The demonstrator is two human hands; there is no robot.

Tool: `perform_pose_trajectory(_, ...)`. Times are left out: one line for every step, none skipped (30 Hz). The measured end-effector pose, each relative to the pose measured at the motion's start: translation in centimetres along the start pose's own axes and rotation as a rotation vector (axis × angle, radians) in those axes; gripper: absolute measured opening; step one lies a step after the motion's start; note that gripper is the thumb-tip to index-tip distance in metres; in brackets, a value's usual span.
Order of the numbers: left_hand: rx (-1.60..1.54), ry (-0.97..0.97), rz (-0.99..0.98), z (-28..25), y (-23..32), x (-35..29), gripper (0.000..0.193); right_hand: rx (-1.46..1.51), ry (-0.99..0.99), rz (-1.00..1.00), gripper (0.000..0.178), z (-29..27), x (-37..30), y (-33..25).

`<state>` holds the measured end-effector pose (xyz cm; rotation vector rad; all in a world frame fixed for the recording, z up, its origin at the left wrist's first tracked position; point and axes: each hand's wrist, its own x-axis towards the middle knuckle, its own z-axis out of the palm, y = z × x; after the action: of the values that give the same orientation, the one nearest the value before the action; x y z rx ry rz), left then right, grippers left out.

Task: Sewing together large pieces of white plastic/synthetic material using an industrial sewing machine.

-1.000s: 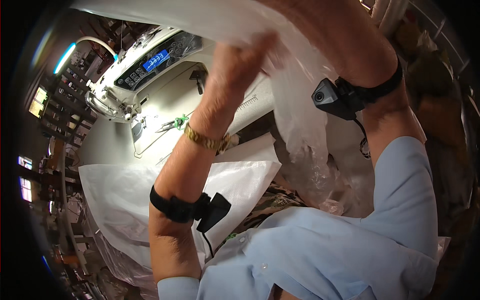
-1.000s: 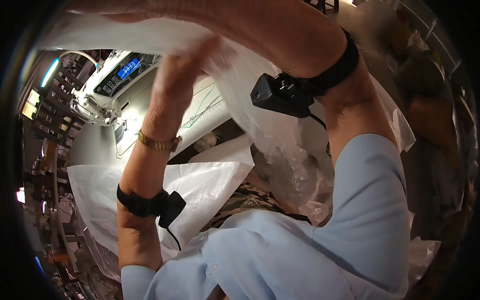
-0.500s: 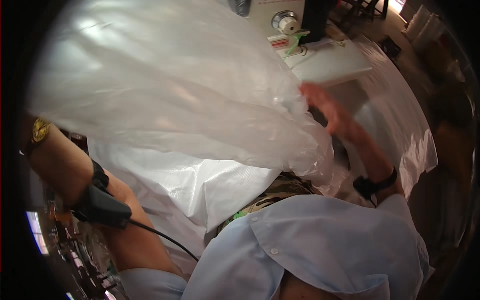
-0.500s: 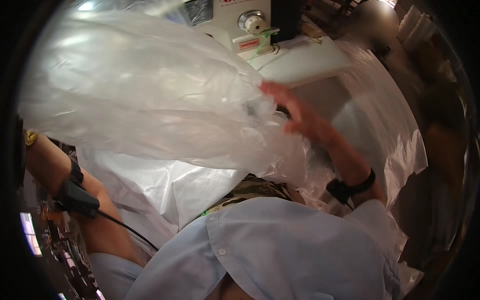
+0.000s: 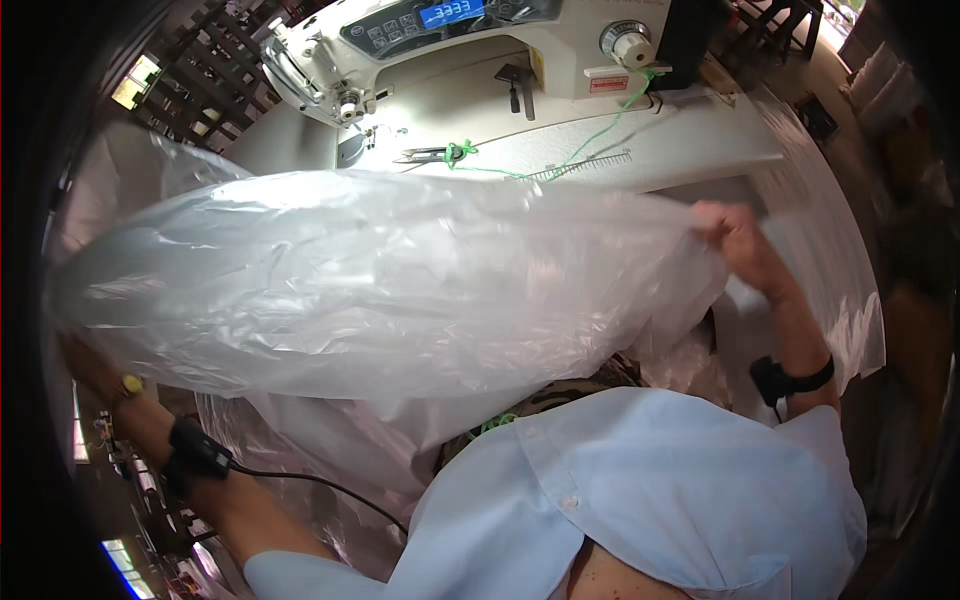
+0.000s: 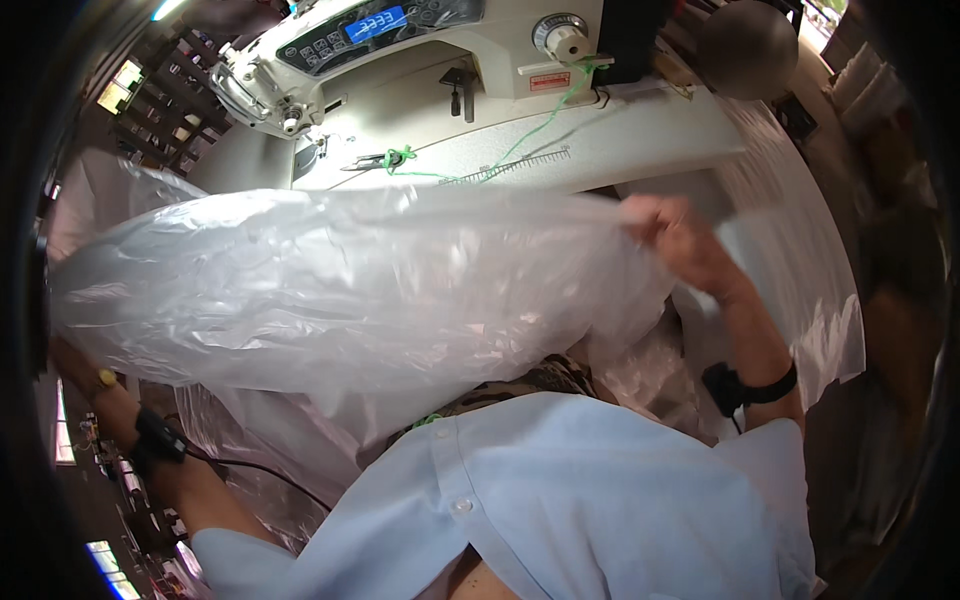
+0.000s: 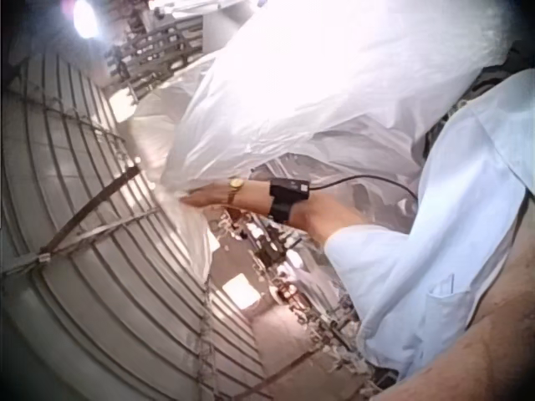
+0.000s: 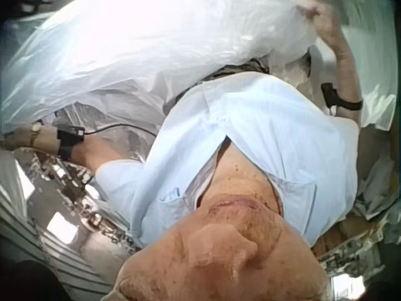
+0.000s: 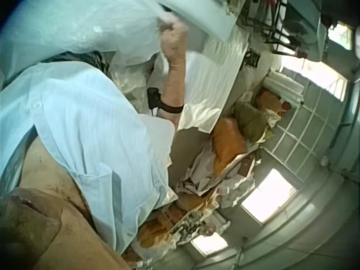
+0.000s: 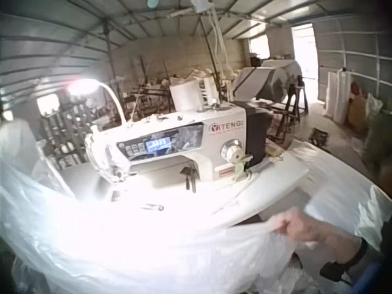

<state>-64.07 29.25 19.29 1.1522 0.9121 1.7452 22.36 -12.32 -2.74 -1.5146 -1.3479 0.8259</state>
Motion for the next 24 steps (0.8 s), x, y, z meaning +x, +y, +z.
perform_pose_trajectory(-0.023,0.017,-0.058,2.0,-5.1,-2.7,0.048,0.031,0.173,0.014,0.015,-1.2,0.2,-0.4)
perform_pose_trajectory(-0.031,0.024,-0.106,4.7,-8.2,-5.8,0.049,-0.085,0.340,0.071,0.015,-2.4,0.5,-2.3)
perform_pose_trajectory(0.000,0.062,-0.108,4.0,-6.7,-6.0,0.050,-0.156,0.466,0.098,0.018,-2.7,2.1,-5.2)
perform_pose_trajectory(0.259,0.163,-0.074,-1.5,-4.1,-6.2,0.049,-0.167,0.392,-0.057,0.022,-2.4,4.2,-7.5)
perform_pose_trajectory(0.515,0.277,-0.042,-6.0,-1.2,-7.1,0.048,-0.176,0.317,-0.215,0.026,-1.9,6.4,-10.1)
perform_pose_trajectory(0.470,0.222,-0.095,3.1,-8.2,-9.4,0.048,-0.309,0.306,-0.077,0.030,-2.3,7.2,-12.6)
perform_pose_trajectory(1.247,-0.031,-0.312,9.2,-8.9,-14.5,0.047,-0.397,0.296,0.039,0.037,-3.2,7.7,-14.7)
perform_pose_trajectory(2.050,-0.220,-0.517,7.7,-4.6,-12.6,0.047,-0.506,0.158,-0.177,0.030,-2.7,9.9,-17.2)
perform_pose_trajectory(2.053,-0.203,-0.511,7.7,-3.0,-12.3,0.047,-0.626,0.034,-0.367,0.027,-2.2,12.0,-18.7)
perform_pose_trajectory(1.976,-0.254,-0.225,7.8,-2.0,-11.9,0.043,-0.541,0.058,-0.484,0.025,-0.8,13.5,-19.4)
perform_pose_trajectory(1.885,-0.287,0.041,7.2,0.0,-12.1,0.040,-0.448,0.070,-0.610,0.022,1.7,15.1,-21.0)
perform_pose_trajectory(1.452,-0.205,0.239,11.7,-0.7,-14.2,0.039,-0.404,0.007,-0.546,0.020,3.8,16.1,-22.5)
perform_pose_trajectory(1.161,-0.248,0.461,18.9,-1.3,-17.7,0.049,-0.368,-0.047,-0.477,0.019,5.5,16.6,-24.1)
perform_pose_trajectory(1.065,-0.430,0.675,26.8,-0.3,-22.8,0.066,-0.369,-0.045,-0.479,0.019,8.0,17.3,-25.2)
perform_pose_trajectory(0.917,-0.636,0.709,29.3,-0.8,-23.6,0.071,-0.302,-0.090,-0.661,0.025,11.2,18.1,-26.1)
perform_pose_trajectory(0.745,-0.846,0.739,31.7,-1.2,-24.3,0.077,-0.242,-0.123,-0.836,0.037,13.6,18.2,-27.0)
perform_pose_trajectory(0.582,-0.951,0.529,34.0,-1.4,-27.1,0.073,-0.082,-0.191,-1.051,0.038,17.0,18.4,-27.8)
perform_pose_trajectory(0.833,-0.714,0.689,34.8,-4.2,-26.2,0.075,0.018,-0.212,-1.227,0.040,17.9,18.3,-27.6)
perform_pose_trajectory(1.113,-0.425,0.830,34.6,-6.1,-25.8,0.079,-0.080,-0.169,-1.348,0.040,18.5,17.8,-28.8)
perform_pose_trajectory(1.390,-0.322,1.204,34.9,-6.4,-24.0,0.063,-0.009,-0.269,-1.273,0.040,18.4,18.1,-29.1)
perform_pose_trajectory(0.807,-0.295,0.666,33.4,-6.5,-24.4,0.061,0.059,-0.365,-1.191,0.041,18.3,18.5,-29.0)
perform_pose_trajectory(1.152,-0.056,0.487,30.5,-3.0,-24.1,0.061,0.081,-0.375,-1.200,0.041,17.8,18.4,-29.2)
perform_pose_trajectory(0.924,-0.523,0.542,22.2,-1.7,-18.8,0.063,0.022,-0.318,-1.155,0.037,16.6,18.1,-28.5)
perform_pose_trajectory(0.926,-0.531,0.516,18.1,-1.9,-19.9,0.063,-0.031,-0.267,-1.087,0.034,15.0,18.5,-26.4)
